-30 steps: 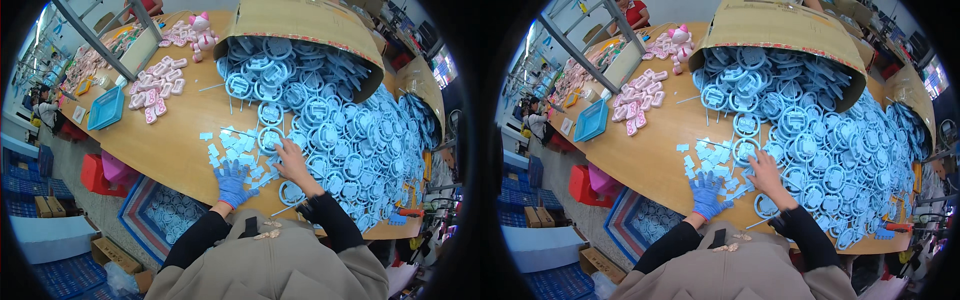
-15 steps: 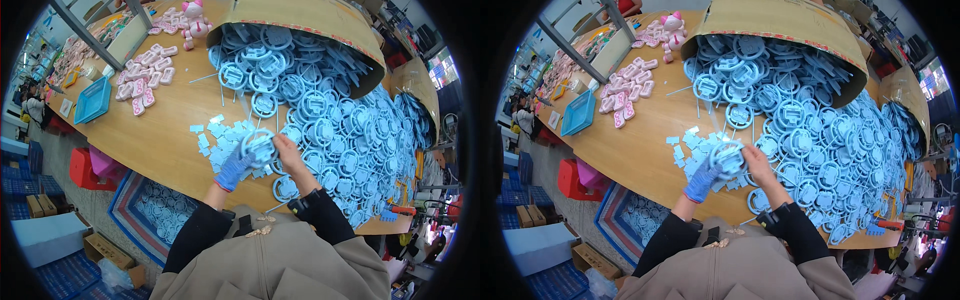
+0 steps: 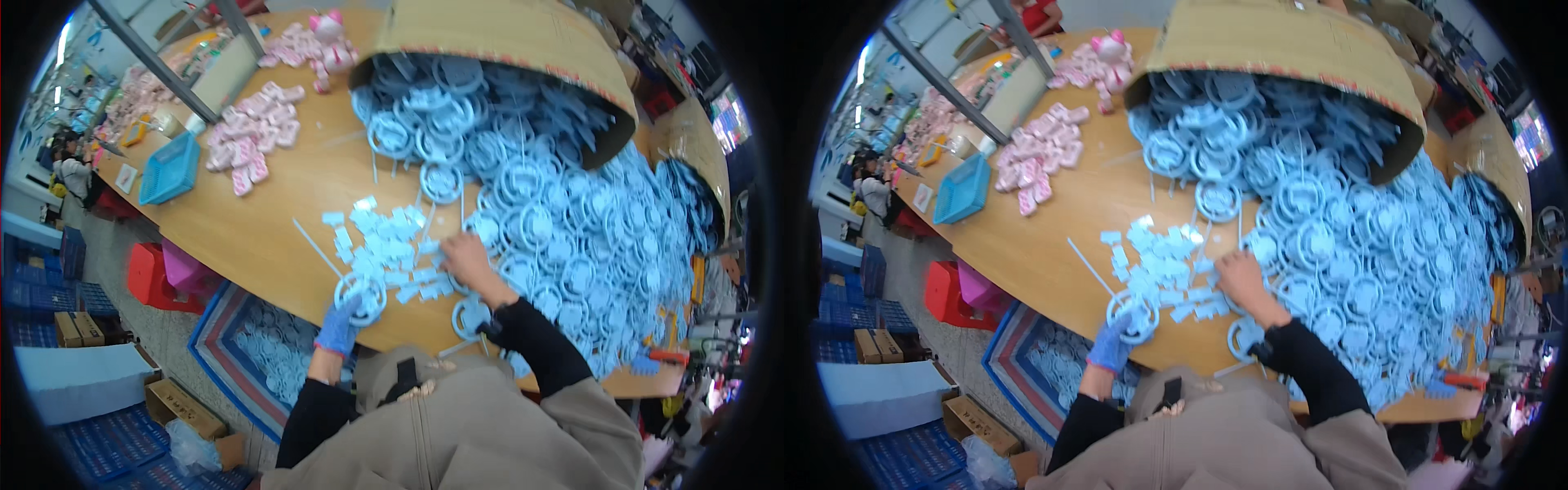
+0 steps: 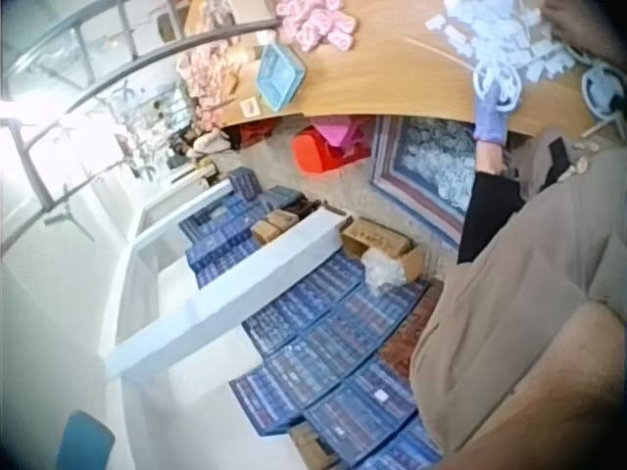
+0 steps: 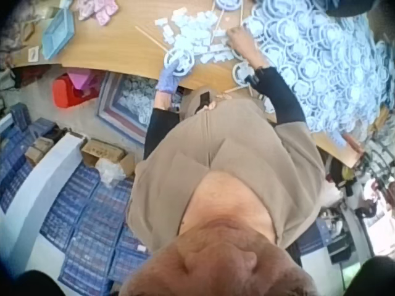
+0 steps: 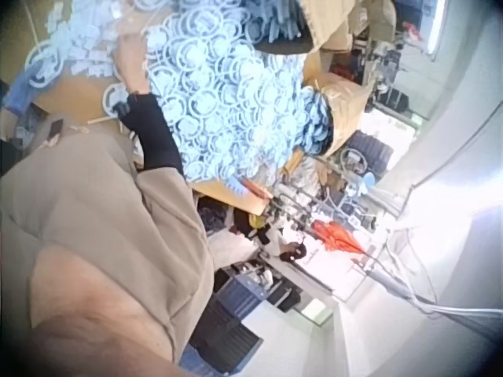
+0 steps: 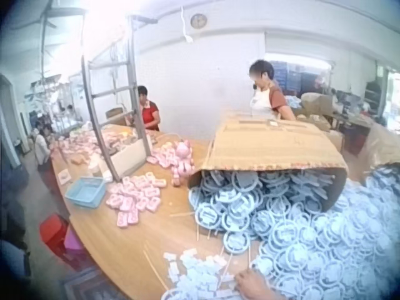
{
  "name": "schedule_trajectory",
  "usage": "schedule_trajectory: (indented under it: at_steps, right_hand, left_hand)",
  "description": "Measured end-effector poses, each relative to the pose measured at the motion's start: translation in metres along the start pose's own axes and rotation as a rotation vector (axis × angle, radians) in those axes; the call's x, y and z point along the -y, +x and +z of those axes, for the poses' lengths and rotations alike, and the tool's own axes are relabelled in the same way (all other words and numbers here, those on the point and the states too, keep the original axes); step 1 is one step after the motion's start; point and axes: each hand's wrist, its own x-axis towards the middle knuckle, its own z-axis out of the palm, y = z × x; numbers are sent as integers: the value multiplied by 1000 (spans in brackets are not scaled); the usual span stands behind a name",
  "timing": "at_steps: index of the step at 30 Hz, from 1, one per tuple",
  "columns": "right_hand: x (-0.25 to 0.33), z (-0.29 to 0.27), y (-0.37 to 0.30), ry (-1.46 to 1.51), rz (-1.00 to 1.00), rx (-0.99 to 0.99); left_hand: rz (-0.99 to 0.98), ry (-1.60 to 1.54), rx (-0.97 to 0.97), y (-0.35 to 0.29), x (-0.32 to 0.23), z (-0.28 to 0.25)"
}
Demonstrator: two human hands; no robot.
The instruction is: Assembling small blue plastic parts by inserting thin white rods into them and organizing the finished pieces.
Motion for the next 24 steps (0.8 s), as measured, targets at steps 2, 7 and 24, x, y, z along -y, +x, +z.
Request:
schedule_trajectory:
  at_steps: [2, 7, 24]
  right_hand:
    - [1, 21, -11, -86, -12, -32]
    - [0, 12, -22, -79, 2, -26]
    - [69, -21, -6, 320, 31, -71]
  left_hand:
    - [46, -46, -3, -5, 4, -6]
    - [-58, -98, -100, -4, 32, -10]
    - [341, 213, 59, 52, 24, 91]
